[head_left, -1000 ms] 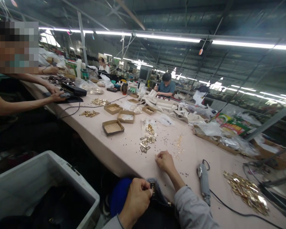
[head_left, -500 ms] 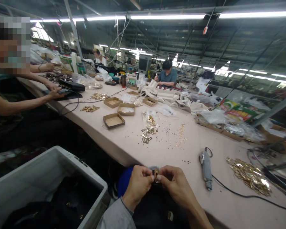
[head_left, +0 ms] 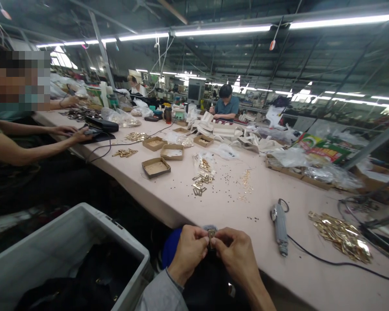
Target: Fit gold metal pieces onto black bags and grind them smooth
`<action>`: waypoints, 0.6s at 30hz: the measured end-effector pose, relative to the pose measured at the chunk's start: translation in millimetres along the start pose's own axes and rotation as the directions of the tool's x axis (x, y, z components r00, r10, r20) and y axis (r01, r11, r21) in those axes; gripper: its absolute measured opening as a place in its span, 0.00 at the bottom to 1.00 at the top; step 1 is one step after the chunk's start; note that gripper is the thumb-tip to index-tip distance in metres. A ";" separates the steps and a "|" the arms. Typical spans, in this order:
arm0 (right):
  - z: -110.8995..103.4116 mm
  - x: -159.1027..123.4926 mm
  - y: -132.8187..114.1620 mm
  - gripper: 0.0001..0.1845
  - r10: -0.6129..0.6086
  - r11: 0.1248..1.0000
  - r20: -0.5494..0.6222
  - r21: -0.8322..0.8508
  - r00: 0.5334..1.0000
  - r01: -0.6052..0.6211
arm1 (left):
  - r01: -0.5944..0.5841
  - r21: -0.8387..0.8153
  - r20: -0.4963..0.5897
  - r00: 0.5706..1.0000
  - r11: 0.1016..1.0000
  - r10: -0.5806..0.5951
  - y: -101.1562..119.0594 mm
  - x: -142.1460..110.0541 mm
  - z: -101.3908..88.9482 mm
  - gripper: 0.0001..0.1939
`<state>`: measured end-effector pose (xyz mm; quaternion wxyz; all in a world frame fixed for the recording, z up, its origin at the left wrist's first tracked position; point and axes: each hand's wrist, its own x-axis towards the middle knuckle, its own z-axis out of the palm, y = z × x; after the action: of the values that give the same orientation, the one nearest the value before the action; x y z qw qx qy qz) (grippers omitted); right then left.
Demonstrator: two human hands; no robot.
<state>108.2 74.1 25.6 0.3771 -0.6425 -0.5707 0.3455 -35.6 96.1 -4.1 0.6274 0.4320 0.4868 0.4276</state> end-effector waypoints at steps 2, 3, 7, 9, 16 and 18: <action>1.0 -1.1 2.3 0.06 -0.008 1.000 -0.018 -0.021 1.000 0.007 | 0.002 0.006 -0.016 1.000 1.000 -0.002 0.6 -1.4 0.3 0.09; 1.3 -1.6 3.7 0.06 -0.012 1.000 -0.021 -0.027 1.000 0.011 | 0.004 0.004 -0.023 1.000 1.000 -0.004 0.6 -1.9 0.3 0.09; 0.8 -2.3 7.3 0.12 -0.040 0.999 0.012 -0.007 0.999 0.040 | 0.012 -0.008 -0.020 1.000 1.000 -0.012 -0.7 -2.1 0.3 0.10; -0.7 -1.4 6.6 0.14 -0.065 0.998 0.034 -0.026 0.997 0.066 | 0.016 -0.006 -0.016 1.000 1.000 -0.016 -1.5 -2.0 0.7 0.10; -0.6 -9.8 7.5 0.13 -0.187 0.959 0.010 -0.213 0.982 0.185 | 0.030 -0.010 -0.031 0.999 0.999 -0.030 1.6 -2.0 4.0 0.09; 7.5 -19.5 12.7 0.18 -0.282 0.911 -0.051 -0.329 0.958 0.251 | 0.011 -0.020 -0.050 0.999 1.000 -0.012 2.0 -0.6 5.0 0.08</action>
<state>105.5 54.5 11.1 0.3394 -0.6270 -0.6822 0.1623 -31.1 95.5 -1.2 0.6216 0.4122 0.5006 0.4394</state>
